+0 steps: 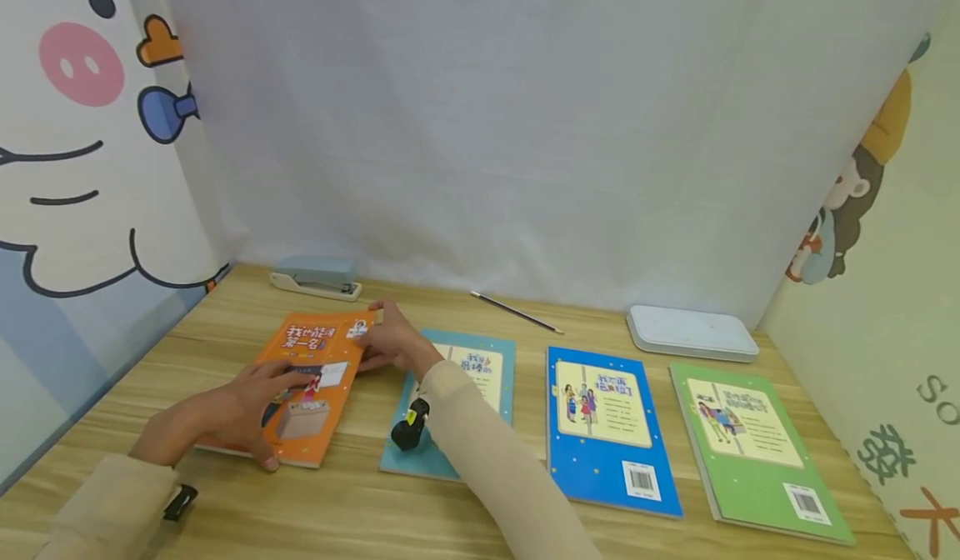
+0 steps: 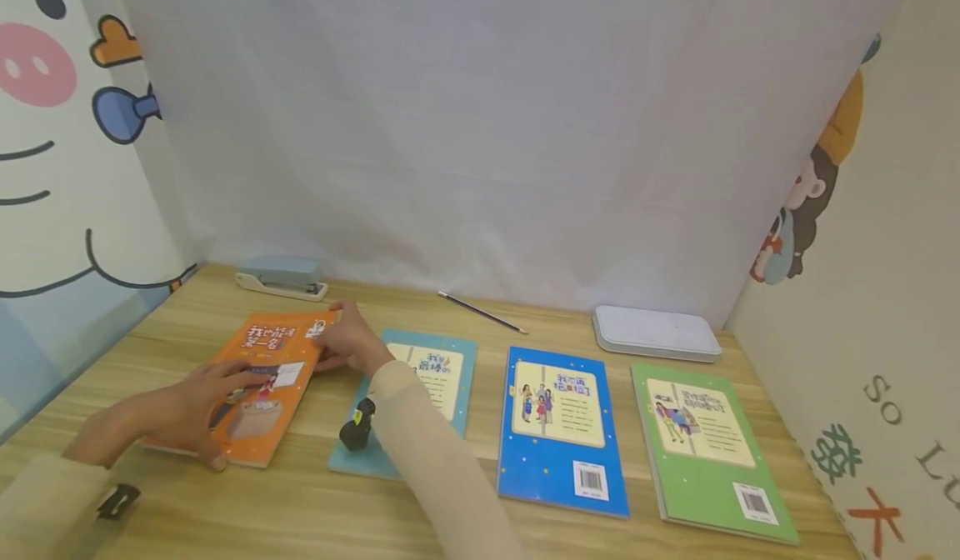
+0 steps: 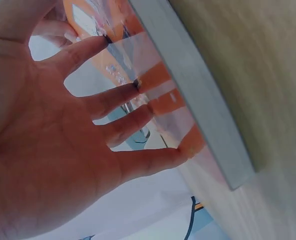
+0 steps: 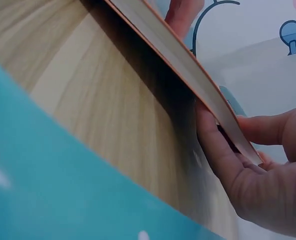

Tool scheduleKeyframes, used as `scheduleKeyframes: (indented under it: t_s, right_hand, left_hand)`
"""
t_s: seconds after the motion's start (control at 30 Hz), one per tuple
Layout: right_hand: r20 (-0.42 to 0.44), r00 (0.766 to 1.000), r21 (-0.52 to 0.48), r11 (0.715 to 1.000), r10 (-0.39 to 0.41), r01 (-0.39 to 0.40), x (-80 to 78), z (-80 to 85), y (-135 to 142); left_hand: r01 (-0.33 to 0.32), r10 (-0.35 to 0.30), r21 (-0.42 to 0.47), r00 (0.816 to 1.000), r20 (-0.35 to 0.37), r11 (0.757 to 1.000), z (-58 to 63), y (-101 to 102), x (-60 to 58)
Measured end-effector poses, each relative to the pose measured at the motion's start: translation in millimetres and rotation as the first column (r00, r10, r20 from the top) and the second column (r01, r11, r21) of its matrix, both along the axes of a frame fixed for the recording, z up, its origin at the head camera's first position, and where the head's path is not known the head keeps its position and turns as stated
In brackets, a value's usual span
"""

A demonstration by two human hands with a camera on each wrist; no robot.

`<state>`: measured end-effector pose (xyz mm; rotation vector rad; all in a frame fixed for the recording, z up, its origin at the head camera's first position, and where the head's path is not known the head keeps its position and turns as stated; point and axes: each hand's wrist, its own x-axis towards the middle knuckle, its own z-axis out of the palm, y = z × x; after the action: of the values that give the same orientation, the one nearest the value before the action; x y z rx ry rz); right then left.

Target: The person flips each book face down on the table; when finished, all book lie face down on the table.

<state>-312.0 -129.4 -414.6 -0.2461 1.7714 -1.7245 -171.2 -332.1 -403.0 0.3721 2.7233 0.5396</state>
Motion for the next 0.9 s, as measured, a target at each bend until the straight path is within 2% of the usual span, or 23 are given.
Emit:
scheduleKeyframes:
  t_s: [0.1, 0.27, 0.4, 0.53, 0.67, 0.77, 0.9]
  right_hand:
    - [-0.005, 1.000, -0.008, 1.000, -0.008, 0.008, 1.1, 1.4, 1.4]
    - [-0.017, 0.997, -0.045, 0.996, -0.074, 0.073, 2.8, -0.5, 1.4]
    - [-0.009, 0.994, -0.120, 0.987, -0.112, 0.110, 3.6, 2.7, 1.2]
    - [0.007, 0.990, -0.173, 0.975, -0.138, 0.137, 3.1, 7.9, 3.7]
    - [0.021, 0.990, -0.192, 0.971, -0.137, 0.139, 0.7, 12.1, 9.4]
    - [0.012, 0.992, -0.211, 0.969, -0.129, 0.129, -1.7, 16.7, 15.6]
    - [0.013, 0.991, -0.249, 0.960, -0.131, 0.130, -4.2, 26.7, 25.0]
  left_hand:
    - [0.011, -0.011, -0.006, 1.000, 0.006, 1.000, 1.3, 0.8, -1.1]
    - [0.040, -0.040, 0.035, 0.999, 0.007, 0.999, 3.1, 1.3, -1.5]
    - [0.076, -0.073, 0.089, 0.997, -0.037, 0.993, 5.4, 0.7, 0.4]
    - [0.107, -0.098, 0.104, 0.991, -0.092, 0.989, 8.1, 1.2, -0.5]
    - [0.149, -0.132, 0.101, 0.979, -0.158, 0.984, 9.9, 3.6, -2.5]
    - [0.200, -0.167, 0.123, 0.957, -0.235, 0.972, 11.3, 6.6, -5.2]
    - [0.211, -0.164, 0.149, 0.946, -0.280, 0.966, 16.8, 11.8, -10.9]
